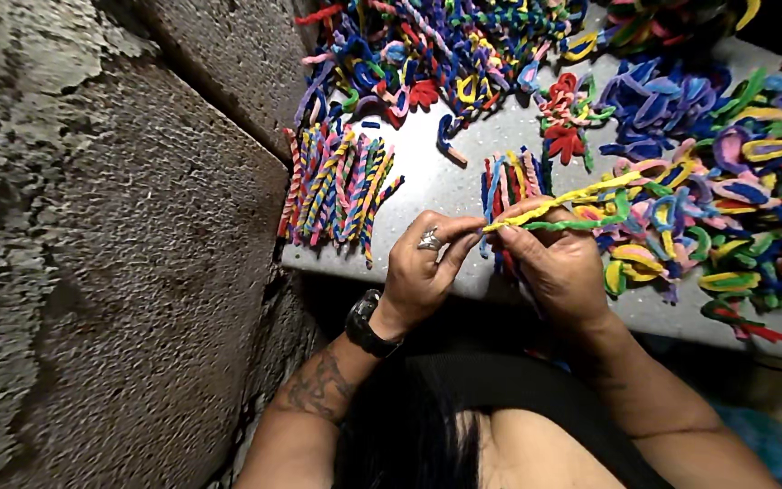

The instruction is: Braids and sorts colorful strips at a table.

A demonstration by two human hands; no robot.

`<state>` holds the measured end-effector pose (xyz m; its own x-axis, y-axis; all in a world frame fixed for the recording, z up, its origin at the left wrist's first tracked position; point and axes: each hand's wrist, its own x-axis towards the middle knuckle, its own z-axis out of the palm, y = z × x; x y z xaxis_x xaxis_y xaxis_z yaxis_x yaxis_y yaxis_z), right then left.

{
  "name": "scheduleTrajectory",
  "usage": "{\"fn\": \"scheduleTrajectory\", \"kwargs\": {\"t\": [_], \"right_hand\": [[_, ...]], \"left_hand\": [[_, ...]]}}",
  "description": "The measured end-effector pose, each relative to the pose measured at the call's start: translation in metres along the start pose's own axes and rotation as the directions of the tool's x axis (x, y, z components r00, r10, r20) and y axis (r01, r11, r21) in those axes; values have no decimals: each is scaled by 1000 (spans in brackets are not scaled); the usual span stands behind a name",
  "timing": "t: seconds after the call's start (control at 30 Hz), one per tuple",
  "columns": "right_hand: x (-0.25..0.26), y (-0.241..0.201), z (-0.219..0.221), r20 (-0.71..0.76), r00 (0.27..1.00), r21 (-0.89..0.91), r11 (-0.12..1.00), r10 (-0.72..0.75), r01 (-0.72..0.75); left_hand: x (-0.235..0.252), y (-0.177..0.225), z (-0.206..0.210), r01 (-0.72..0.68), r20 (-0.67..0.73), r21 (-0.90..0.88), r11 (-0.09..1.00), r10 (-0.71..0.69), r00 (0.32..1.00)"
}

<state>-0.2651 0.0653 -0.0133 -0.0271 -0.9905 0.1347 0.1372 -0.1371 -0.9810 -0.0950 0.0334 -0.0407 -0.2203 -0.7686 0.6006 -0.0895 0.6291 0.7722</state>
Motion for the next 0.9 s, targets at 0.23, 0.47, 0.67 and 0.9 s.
{"fn": "scheduleTrajectory", "kwargs": {"t": [0.23, 0.47, 0.67, 0.9], "right_hand": [[4, 6, -12, 161, 985, 58, 997, -61, 52], [4, 12, -11, 139, 990, 187, 981, 23, -49], [2, 5, -11, 48, 996, 1, 997, 74, -74], [5, 10, -7, 43, 994, 31, 994, 104, -105]], "left_hand": [[5, 12, -6, 458, 277, -425, 781, -369, 887], [3, 3, 0, 719, 627, -683, 129, -400, 668], [2, 5, 2, 401, 200, -286, 870, -355, 913], [1, 1, 5, 344, 105, -235, 909, -328, 939]]}}
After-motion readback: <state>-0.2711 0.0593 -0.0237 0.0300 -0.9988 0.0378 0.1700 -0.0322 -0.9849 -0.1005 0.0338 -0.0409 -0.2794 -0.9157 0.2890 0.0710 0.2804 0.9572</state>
